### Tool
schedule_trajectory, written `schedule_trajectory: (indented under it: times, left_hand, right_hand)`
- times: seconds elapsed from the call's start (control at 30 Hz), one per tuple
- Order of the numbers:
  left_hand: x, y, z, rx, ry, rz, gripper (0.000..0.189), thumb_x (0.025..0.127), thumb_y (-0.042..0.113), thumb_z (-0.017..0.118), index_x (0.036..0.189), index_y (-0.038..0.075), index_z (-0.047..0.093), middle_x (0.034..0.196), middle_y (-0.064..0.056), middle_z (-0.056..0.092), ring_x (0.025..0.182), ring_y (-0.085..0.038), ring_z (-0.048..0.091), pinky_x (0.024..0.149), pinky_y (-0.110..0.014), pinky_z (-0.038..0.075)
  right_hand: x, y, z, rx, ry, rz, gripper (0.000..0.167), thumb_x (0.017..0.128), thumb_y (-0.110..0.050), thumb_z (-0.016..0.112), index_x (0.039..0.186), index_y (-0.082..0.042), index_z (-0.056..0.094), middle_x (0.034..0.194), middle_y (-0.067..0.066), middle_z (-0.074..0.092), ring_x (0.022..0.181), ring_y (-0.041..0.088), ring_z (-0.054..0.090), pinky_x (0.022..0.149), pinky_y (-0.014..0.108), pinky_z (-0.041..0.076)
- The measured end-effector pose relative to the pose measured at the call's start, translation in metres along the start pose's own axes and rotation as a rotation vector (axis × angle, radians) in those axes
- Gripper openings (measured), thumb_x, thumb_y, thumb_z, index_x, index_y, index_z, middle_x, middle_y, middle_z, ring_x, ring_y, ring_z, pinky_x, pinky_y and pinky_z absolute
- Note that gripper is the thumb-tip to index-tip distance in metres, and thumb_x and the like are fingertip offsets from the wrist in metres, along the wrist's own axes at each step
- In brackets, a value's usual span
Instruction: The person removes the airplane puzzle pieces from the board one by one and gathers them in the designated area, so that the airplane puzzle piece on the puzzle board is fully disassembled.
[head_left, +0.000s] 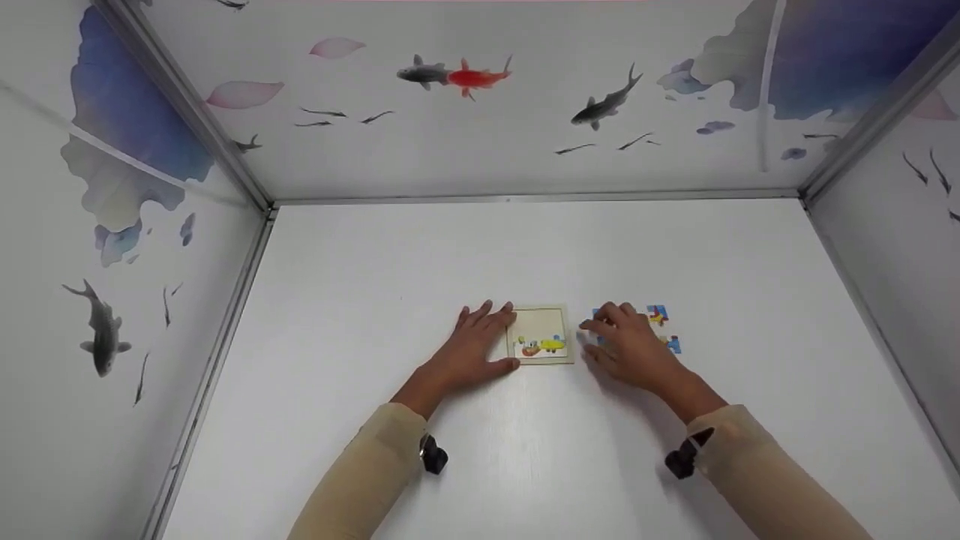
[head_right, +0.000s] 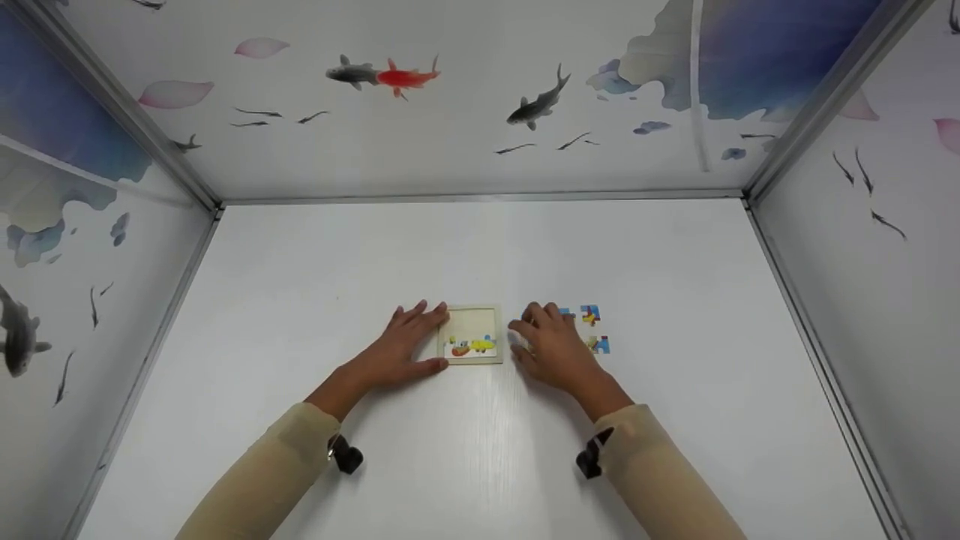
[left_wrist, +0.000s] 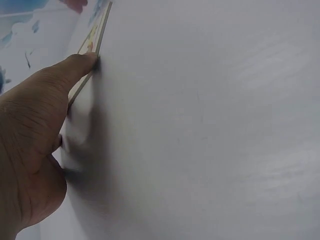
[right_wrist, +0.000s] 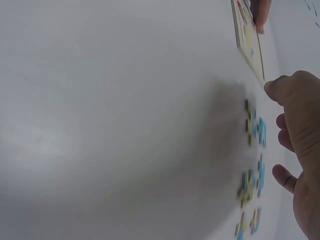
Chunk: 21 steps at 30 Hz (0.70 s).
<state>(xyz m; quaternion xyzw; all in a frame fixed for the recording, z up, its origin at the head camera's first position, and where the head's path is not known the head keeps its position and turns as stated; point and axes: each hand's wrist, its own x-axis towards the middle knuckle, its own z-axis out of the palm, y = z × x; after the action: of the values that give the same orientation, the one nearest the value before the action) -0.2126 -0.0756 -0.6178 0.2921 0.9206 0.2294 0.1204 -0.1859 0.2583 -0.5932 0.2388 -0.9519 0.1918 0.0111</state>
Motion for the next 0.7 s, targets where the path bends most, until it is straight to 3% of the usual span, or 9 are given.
schedule_trajectory:
  times: [0.3,0.5,0.7]
  left_hand:
    - [-0.002,0.001,-0.001,-0.018,0.003,0.02,0.085,0.107,0.056,0.063,0.175,0.015,0.031,0.184,-0.001,0.022,0.171,-0.031,0.01,0.136,-0.059,0.003]
    - [-0.003,0.002,-0.001,-0.005,0.002,0.008,0.085,0.107,0.056,0.064,0.176,0.018,0.031,0.184,0.002,0.022,0.171,-0.028,0.01,0.137,-0.057,0.004]
    - [-0.002,-0.001,0.0,-0.007,0.003,0.005,0.085,0.108,0.056,0.064,0.176,0.019,0.03,0.184,0.003,0.021,0.172,-0.027,0.008,0.137,-0.056,0.002]
  right_hand:
    - [0.036,-0.042,0.024,0.008,-0.057,-0.086,0.038,0.103,-0.028,0.081,0.138,-0.014,0.076,0.127,0.008,0.062,0.116,0.03,0.054,0.096,0.058,0.049]
    - [0.046,-0.05,0.034,0.004,-0.075,-0.117,0.032,0.105,-0.031,0.079,0.134,-0.017,0.078,0.124,0.008,0.061,0.113,0.031,0.054,0.089,0.058,0.048]
    - [0.054,-0.054,0.038,0.032,-0.088,-0.122,0.031,0.106,-0.036,0.077,0.132,-0.019,0.078,0.123,0.007,0.06,0.113,0.03,0.053,0.093,0.062,0.045]
